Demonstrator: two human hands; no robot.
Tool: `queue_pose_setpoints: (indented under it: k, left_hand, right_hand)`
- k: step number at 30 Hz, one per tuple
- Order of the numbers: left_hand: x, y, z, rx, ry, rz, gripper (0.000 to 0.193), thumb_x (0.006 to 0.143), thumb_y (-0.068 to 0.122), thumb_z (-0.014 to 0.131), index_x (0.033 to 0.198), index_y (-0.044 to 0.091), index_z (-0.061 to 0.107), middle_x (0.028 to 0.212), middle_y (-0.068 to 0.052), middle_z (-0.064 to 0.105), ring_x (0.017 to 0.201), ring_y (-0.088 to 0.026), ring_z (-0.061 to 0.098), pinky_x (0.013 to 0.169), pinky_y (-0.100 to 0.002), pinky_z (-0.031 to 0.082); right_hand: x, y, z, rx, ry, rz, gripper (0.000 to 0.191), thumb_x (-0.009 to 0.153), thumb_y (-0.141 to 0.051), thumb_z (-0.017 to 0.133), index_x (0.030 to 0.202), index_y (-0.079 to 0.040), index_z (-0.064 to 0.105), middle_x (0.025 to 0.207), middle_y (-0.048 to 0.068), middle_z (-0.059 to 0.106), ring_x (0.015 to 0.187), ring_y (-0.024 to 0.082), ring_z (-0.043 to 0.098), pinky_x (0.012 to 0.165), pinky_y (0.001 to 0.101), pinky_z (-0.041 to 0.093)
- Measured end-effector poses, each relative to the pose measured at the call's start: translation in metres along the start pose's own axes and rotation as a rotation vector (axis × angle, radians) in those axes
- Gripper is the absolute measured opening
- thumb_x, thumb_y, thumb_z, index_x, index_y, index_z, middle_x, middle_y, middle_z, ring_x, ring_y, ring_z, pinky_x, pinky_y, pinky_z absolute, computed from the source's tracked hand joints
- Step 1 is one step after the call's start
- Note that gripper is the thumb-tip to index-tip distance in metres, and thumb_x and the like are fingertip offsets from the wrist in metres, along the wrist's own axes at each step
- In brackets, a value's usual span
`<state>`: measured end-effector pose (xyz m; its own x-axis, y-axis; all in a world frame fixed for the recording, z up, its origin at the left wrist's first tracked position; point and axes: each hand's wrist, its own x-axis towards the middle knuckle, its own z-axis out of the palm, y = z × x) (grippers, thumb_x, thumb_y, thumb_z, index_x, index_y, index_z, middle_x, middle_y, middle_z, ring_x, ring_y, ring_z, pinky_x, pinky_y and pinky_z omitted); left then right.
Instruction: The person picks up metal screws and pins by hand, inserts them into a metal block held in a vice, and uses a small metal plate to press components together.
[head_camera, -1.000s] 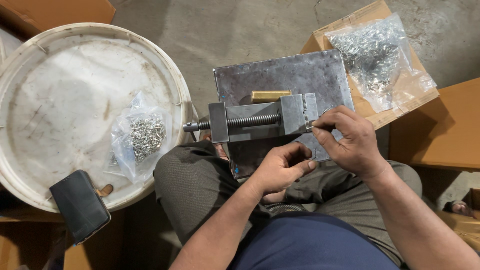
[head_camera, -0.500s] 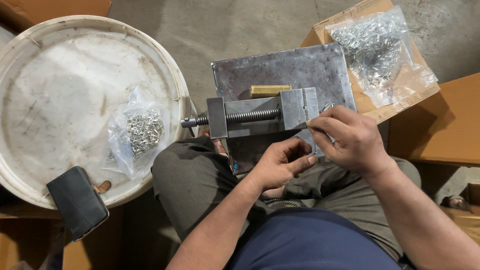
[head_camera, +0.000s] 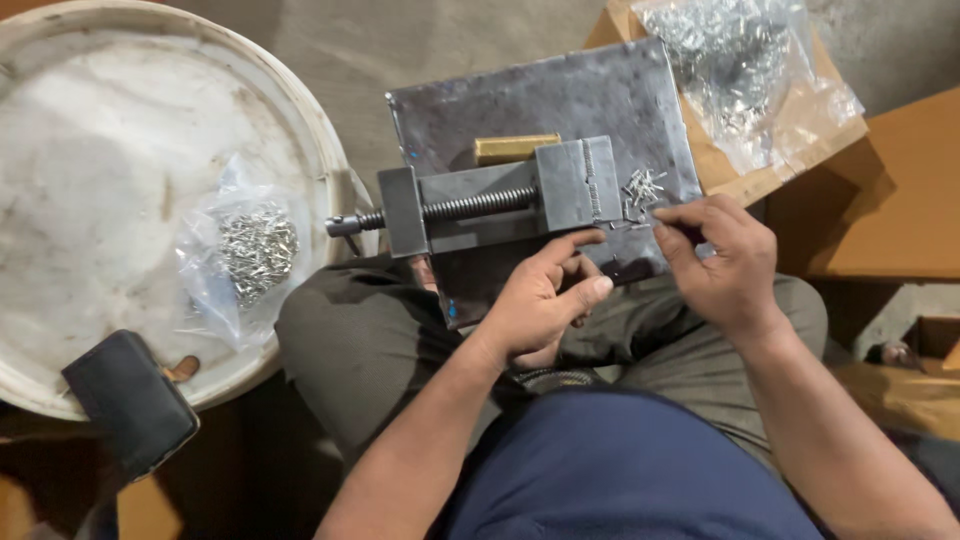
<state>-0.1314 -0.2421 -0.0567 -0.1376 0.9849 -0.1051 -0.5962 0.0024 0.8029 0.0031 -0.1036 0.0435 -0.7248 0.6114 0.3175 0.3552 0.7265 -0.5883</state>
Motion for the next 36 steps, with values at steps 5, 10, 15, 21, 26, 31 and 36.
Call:
queue_pose_setpoints:
  k: [5,10,15,21,26,31,36]
  left_hand:
    - [0.007,-0.015,0.0,0.013,0.07,-0.055,0.028,0.1,0.012,0.065,0.124,0.0,0.061,0.092,-0.002,0.066,0.073,-0.007,0.058,0.064,-0.025,0.051]
    - [0.011,-0.018,0.007,-0.048,0.047,-0.027,0.024,0.102,0.012,0.066,0.121,0.0,0.062,0.088,-0.003,0.064,0.074,-0.009,0.059,0.064,-0.026,0.05]
    - [0.012,-0.015,0.012,0.022,0.056,-0.033,0.024,0.101,0.013,0.066,0.122,0.0,0.062,0.088,-0.003,0.064,0.074,-0.009,0.059,0.064,-0.026,0.051]
    - [0.013,-0.012,0.012,0.012,0.057,-0.056,0.03,0.101,0.014,0.066,0.126,0.0,0.061,0.091,-0.001,0.063,0.074,-0.008,0.057,0.063,-0.026,0.051]
    - [0.011,-0.002,0.013,0.237,0.056,0.11,0.035,0.1,0.015,0.066,0.131,0.001,0.059,0.103,0.002,0.064,0.086,-0.005,0.059,0.073,-0.023,0.052]
    - [0.004,0.003,0.012,0.374,-0.001,0.086,0.022,0.107,0.018,0.061,0.113,-0.002,0.067,0.084,0.002,0.064,0.075,-0.005,0.053,0.066,-0.023,0.047]
    - [0.0,-0.001,0.004,0.004,-0.109,-0.006,0.021,0.111,0.02,0.058,0.103,0.002,0.064,0.084,0.003,0.06,0.077,-0.006,0.052,0.07,-0.024,0.045]
  right_hand:
    - [-0.015,0.013,-0.002,-0.052,-0.125,-0.036,0.017,0.088,-0.002,0.075,0.104,-0.002,0.073,0.099,0.012,0.071,0.088,0.026,0.071,0.078,0.0334,0.057]
    - [-0.022,0.016,-0.006,-0.122,-0.153,-0.181,0.02,0.081,-0.005,0.079,0.1,-0.005,0.073,0.094,0.01,0.068,0.085,0.029,0.068,0.074,0.0372,0.055]
    - [-0.021,0.015,-0.009,-0.164,-0.183,-0.253,0.022,0.077,-0.009,0.083,0.097,-0.006,0.074,0.085,0.007,0.065,0.079,0.028,0.064,0.07,0.0388,0.052]
    - [-0.02,0.015,-0.001,-0.311,-0.233,-0.202,0.013,0.079,-0.008,0.079,0.087,-0.006,0.07,0.085,0.009,0.063,0.078,0.029,0.062,0.072,0.0397,0.051]
    - [-0.026,0.013,0.002,0.658,-0.283,0.433,0.012,0.098,-0.016,0.068,0.103,-0.005,0.067,0.086,0.001,0.063,0.075,0.009,0.057,0.066,0.0254,0.046]
    - [-0.026,0.01,0.013,1.198,-0.337,0.706,0.015,0.102,-0.016,0.065,0.107,-0.001,0.064,0.082,0.002,0.063,0.071,0.01,0.057,0.065,0.0256,0.045]
    - [-0.029,0.006,0.014,0.726,-0.277,0.287,0.013,0.097,-0.009,0.067,0.107,-0.002,0.065,0.095,-0.001,0.064,0.085,0.009,0.059,0.076,0.0236,0.049]
